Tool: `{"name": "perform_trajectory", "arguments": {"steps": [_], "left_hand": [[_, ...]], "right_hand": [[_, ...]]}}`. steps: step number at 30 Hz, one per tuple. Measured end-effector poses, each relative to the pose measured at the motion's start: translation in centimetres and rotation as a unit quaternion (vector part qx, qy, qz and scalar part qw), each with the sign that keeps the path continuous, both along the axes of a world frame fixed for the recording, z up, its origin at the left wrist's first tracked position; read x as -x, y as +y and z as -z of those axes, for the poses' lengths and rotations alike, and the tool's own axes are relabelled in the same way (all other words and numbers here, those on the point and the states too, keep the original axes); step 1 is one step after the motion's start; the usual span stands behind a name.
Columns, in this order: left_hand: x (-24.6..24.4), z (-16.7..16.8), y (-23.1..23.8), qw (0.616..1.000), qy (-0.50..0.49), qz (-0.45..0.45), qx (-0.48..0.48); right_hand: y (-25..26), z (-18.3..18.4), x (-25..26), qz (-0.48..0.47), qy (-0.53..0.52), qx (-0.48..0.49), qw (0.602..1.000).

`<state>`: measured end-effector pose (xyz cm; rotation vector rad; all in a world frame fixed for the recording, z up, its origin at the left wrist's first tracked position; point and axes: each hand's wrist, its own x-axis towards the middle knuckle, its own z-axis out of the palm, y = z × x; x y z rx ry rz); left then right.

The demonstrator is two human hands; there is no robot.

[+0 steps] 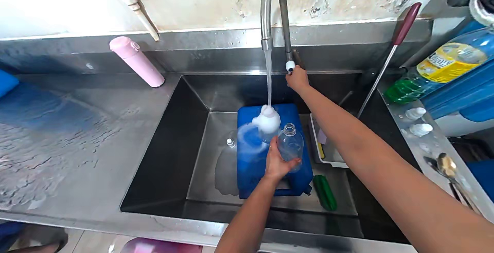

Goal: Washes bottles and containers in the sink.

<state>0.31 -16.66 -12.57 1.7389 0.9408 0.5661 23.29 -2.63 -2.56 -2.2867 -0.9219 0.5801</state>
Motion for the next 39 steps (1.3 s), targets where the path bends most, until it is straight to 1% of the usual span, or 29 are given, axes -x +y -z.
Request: {"name": "perform_trajectory", "arguments": {"steps": [3, 5, 6, 7, 8, 9, 10, 11, 12, 14, 16, 18, 19, 21, 22, 24, 25, 26, 27, 28, 29, 30, 31, 32, 33, 34, 35, 37, 39], "left_hand": [[-0.5, 0.3, 0.1, 1.0, -0.007, 0.007, 0.012], [-0.8, -0.4, 0.1, 1.0, 0.003, 0.005, 0.025], [-0.9, -1.2, 0.2, 0.999, 0.006, 0.001, 0.033], [-1.1, -2.0, 0.2, 0.999, 0.006, 0.0, 0.036], [-1.5, -2.8, 0.4, 0.999, 0.0, 0.002, 0.034], [-1.9, -3.6, 0.6, 0.999, -0.01, 0.01, 0.03], [-2.4, -4.4, 0.7, 0.999, -0.02, 0.022, 0.024], [-2.8, -5.1, 0.8, 0.999, -0.025, 0.036, 0.016], [-3.2, -5.9, 0.9, 0.998, -0.017, 0.053, 0.006], [-3.2, -7.9, 1.2, 0.995, 0.036, 0.081, -0.042], [-2.9, -9.0, 2.6, 0.989, 0.048, 0.027, -0.138], [-2.9, -9.2, 5.3, 0.979, 0.045, -0.035, -0.197], [-3.2, -9.0, 6.7, 0.975, 0.054, -0.04, -0.213], [-4.6, -8.9, 9.1, 0.96, 0.083, -0.016, -0.266], [-5.4, -9.4, 10.1, 0.955, 0.115, 0.005, -0.275], [-6.8, -11.4, 11.8, 0.943, 0.23, 0.059, -0.234], [-7.4, -11.8, 12.7, 0.931, 0.284, 0.093, -0.211], [-7.8, -11.7, 13.4, 0.919, 0.32, 0.125, -0.194], [-7.9, -11.3, 13.9, 0.917, 0.327, 0.143, -0.176], [-7.8, -10.9, 14.1, 0.932, 0.304, 0.132, -0.149], [-7.5, -10.5, 14.2, 0.957, 0.248, 0.094, -0.118], [-7.0, -9.8, 14.1, 0.981, 0.17, 0.041, -0.082], [-6.5, -8.7, 14.0, 0.995, 0.083, -0.004, -0.057], [-5.8, -7.5, 13.4, 0.998, -0.001, -0.028, -0.049], [-5.2, -6.4, 12.6, 0.995, -0.064, -0.036, -0.066], [-4.6, -5.7, 11.7, 0.99, -0.088, -0.031, -0.104], [-4.3, -5.7, 10.9, 0.987, -0.07, -0.015, -0.142], [-4.8, -6.3, 10.2, 0.98, 0.013, 0.021, -0.198], [-6.0, -7.1, 10.9, 0.975, 0.06, 0.056, -0.206]], "right_hand": [[0.1, 0.2, -0.7, -0.008, 0.013, -0.004, 1.0], [-0.9, -0.9, -0.6, -0.035, 0.024, 0.006, 0.999], [-2.4, -1.5, -0.5, -0.063, 0.029, -0.016, 0.997], [-4.5, -1.7, -0.3, -0.104, 0.044, -0.072, 0.991], [-7.3, -1.8, 0.0, -0.164, 0.067, -0.139, 0.974], [-10.1, -1.5, 0.6, -0.232, 0.091, -0.202, 0.947], [-12.7, -1.3, 1.5, -0.287, 0.111, -0.228, 0.924], [-14.8, -1.6, 2.7, -0.315, 0.134, -0.211, 0.916], [-16.2, -1.7, 3.6, -0.311, 0.137, -0.2, 0.919], [-17.2, -0.8, 4.2, -0.242, 0.12, -0.236, 0.934], [-16.8, 0.6, 3.3, -0.179, 0.111, -0.28, 0.937], [-16.0, 2.5, 3.2, -0.13, 0.104, -0.313, 0.935], [-15.7, 3.9, 3.6, -0.116, 0.094, -0.321, 0.935], [-15.2, 6.7, 4.9, -0.114, 0.079, -0.313, 0.939], [-15.0, 7.5, 5.6, -0.115, 0.076, -0.301, 0.944], [-14.8, 7.8, 6.4, -0.106, 0.07, -0.296, 0.947], [-14.6, 8.0, 6.6, -0.1, 0.064, -0.302, 0.946], [-14.5, 8.2, 6.8, -0.095, 0.057, -0.308, 0.945], [-14.3, 8.4, 6.9, -0.089, 0.05, -0.313, 0.944], [-14.1, 8.5, 6.9, -0.084, 0.041, -0.317, 0.944], [-13.9, 8.5, 6.8, -0.081, 0.033, -0.316, 0.945], [-13.8, 8.4, 6.8, -0.078, 0.024, -0.312, 0.947], [-13.6, 8.4, 6.8, -0.074, 0.015, -0.31, 0.948], [-13.6, 8.4, 6.8, -0.072, 0.01, -0.308, 0.949], [-13.6, 8.4, 6.8, -0.072, 0.007, -0.307, 0.949], [-13.5, 8.3, 6.8, -0.072, 0.004, -0.306, 0.949], [-13.5, 8.2, 6.8, -0.071, 0.002, -0.305, 0.95], [-13.5, 8.4, 6.9, -0.063, -0.003, -0.31, 0.949], [-13.5, 8.8, 6.7, -0.054, -0.009, -0.321, 0.946]]}}
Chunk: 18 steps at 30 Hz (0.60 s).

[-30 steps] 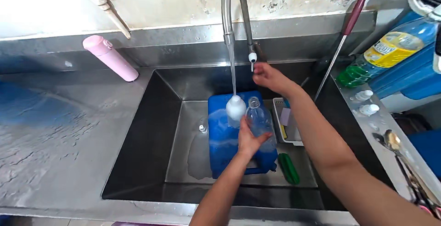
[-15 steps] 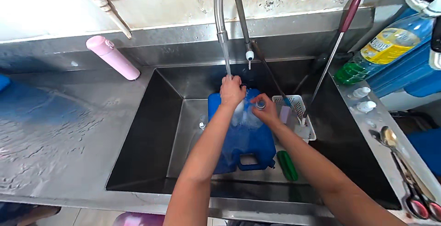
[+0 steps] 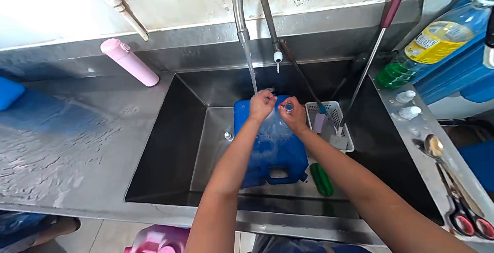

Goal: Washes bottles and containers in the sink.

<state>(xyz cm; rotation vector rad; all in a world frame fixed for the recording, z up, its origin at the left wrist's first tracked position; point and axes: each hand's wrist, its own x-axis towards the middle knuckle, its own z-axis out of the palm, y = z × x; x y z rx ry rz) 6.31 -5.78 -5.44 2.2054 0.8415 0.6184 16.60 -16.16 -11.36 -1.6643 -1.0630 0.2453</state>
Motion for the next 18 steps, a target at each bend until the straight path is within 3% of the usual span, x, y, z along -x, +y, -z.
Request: {"name": "perform_trajectory", "arguments": {"steps": [2, 5, 8, 12, 16, 18], "left_hand": [[-0.5, 0.5, 0.4, 0.999, -0.04, -0.032, -0.016], [-0.7, 2.0, 0.1, 0.977, -0.127, -0.156, -0.071], [-0.7, 2.4, -0.5, 0.972, -0.132, -0.175, -0.091], [-0.2, 2.6, -1.3, 0.978, -0.117, -0.171, 0.031], [2.0, 6.2, -1.4, 0.959, -0.15, -0.165, 0.176], [2.0, 5.3, -1.6, 0.953, -0.137, -0.179, 0.205]], "right_hand": [[-0.3, 0.2, -0.2, 0.004, 0.003, -0.004, 1.0], [-0.7, 0.2, -0.3, 0.0, 0.003, -0.018, 1.0], [-0.9, 0.3, -0.3, -0.002, 0.018, -0.024, 1.0], [-0.8, 0.5, -0.4, -0.013, 0.017, -0.022, 1.0], [-0.8, 0.5, -0.4, -0.031, 0.012, -0.022, 0.999], [-0.4, 0.3, -0.5, -0.042, 0.009, -0.014, 0.999]]}}
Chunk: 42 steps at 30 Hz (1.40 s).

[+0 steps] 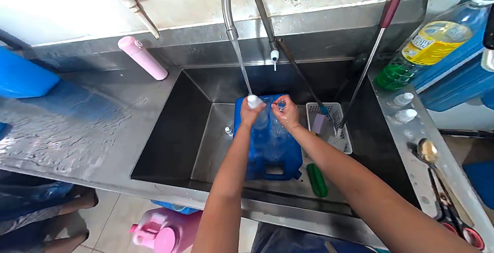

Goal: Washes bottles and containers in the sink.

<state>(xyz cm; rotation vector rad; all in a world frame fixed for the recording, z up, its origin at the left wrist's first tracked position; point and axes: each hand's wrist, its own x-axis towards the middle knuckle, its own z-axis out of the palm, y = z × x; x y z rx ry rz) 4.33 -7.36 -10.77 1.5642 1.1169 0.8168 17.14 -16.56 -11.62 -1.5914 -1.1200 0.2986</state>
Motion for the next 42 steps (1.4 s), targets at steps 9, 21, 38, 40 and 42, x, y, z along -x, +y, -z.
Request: {"name": "perform_trajectory", "arguments": {"steps": [9, 21, 38, 40, 42], "left_hand": [[-0.5, -2.2, 1.2, 0.996, 0.053, 0.065, 0.038], [1.3, -1.8, 3.9, 0.976, 0.072, 0.201, 0.033], [1.5, -2.8, 3.4, 0.974, 0.121, 0.194, 0.0], [1.4, -2.0, 3.6, 0.976, 0.103, 0.19, 0.004], [1.3, -1.8, 3.5, 0.979, 0.091, 0.182, 0.008]], "right_hand": [[-0.5, -0.2, 0.3, 0.006, 0.001, 0.013, 1.0], [1.4, -1.7, 3.6, 0.133, 0.014, 0.11, 0.985], [1.3, -1.3, 4.3, 0.191, 0.007, 0.09, 0.978], [1.1, -1.1, 4.2, 0.187, 0.006, 0.089, 0.978], [1.1, -1.0, 3.8, 0.178, 0.011, 0.088, 0.98]]}}
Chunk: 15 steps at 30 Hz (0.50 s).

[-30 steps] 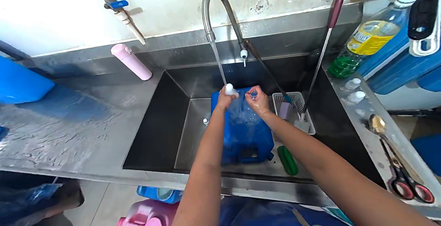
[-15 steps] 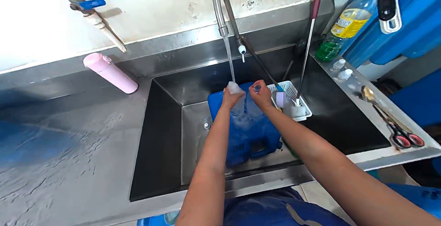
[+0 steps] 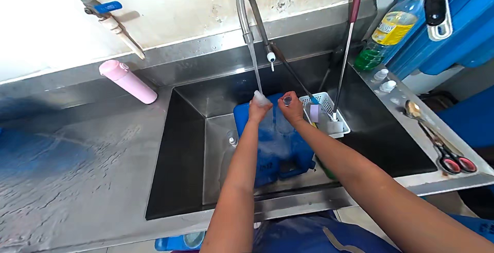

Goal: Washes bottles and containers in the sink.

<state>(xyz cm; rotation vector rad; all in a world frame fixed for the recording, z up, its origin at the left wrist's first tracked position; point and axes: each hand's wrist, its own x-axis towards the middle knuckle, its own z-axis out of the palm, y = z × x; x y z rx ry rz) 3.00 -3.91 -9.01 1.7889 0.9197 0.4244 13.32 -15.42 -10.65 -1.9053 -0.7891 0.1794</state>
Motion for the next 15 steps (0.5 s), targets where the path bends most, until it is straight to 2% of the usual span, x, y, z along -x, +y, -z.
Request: {"name": "perform_trajectory", "arguments": {"steps": [6, 15], "left_hand": [[-0.5, -0.6, -0.5, 1.0, 0.018, -0.017, 0.011], [0.0, -0.2, -0.3, 0.997, -0.022, -0.037, 0.067]], "right_hand": [[0.1, 0.2, -0.7, -0.028, -0.009, -0.015, 0.999], [-0.2, 0.8, -1.3, -0.047, -0.017, -0.042, 0.998]]}}
